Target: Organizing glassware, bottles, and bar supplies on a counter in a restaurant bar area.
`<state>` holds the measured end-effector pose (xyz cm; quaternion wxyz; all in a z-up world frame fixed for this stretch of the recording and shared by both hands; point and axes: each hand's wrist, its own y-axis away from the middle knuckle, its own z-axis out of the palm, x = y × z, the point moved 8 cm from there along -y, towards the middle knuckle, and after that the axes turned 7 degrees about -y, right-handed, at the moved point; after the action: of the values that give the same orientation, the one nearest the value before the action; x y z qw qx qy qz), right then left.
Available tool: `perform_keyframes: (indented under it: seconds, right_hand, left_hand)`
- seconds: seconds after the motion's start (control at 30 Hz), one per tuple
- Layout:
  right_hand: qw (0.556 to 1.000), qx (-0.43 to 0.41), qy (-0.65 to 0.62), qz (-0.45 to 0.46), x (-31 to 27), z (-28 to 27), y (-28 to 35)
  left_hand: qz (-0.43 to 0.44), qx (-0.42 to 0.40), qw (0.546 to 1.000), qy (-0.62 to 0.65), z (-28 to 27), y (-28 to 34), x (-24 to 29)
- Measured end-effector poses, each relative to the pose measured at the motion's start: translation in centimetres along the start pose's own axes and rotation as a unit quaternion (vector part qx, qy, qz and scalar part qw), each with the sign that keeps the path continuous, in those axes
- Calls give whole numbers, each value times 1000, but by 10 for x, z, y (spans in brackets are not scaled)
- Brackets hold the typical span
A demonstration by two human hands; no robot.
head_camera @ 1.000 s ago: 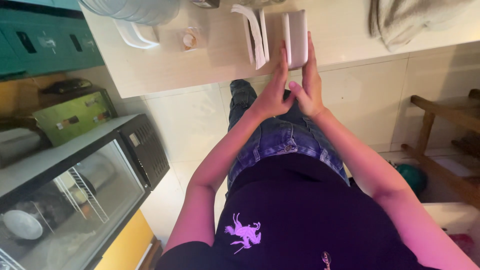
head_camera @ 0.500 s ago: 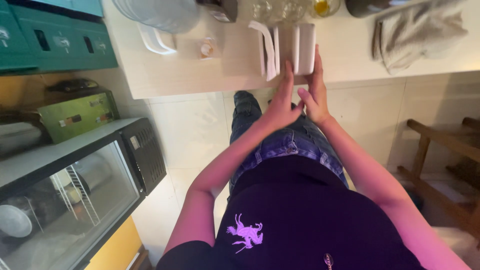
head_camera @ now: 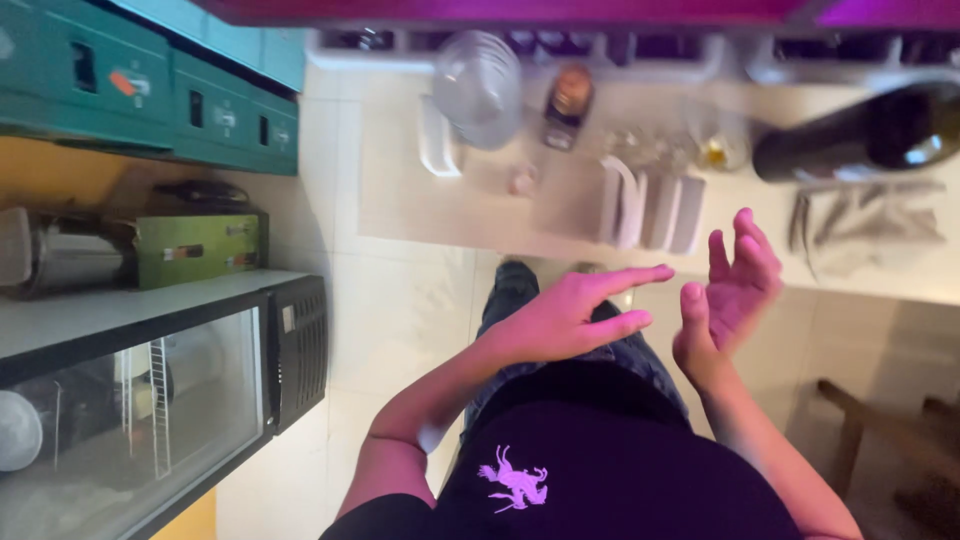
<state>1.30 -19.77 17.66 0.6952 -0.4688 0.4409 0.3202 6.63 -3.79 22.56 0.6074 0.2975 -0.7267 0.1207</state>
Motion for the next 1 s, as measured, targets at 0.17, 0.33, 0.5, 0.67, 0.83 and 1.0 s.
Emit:
perform_keyframes:
  seconds: [0.17,0.33,0.5,0.67,0.83,1.0]
  right_hand:
    - [991,-104,-72,41,-76,92,-49]
    - [977,-187,-93,39,-111,168,-72]
    - [969,-226,-96,10,-124,222,-96]
    - [972,-220,-78,14,-110,253,-142]
    - [978,-207,-9,31,-96,288,-210]
    - [979,-194,45,48,-83,311,-259]
  left_hand:
    - [97,129,987,-2,-89,58,69]
    - [132,180,975,8,-142,101,88]
    - [183,215,959,-14,-190,121,95]
    - [173,258,950,29,-246,109,83]
    - [225,335,915,-1,-314,60,65]
    - [159,405,898,-68,-371,18,56]
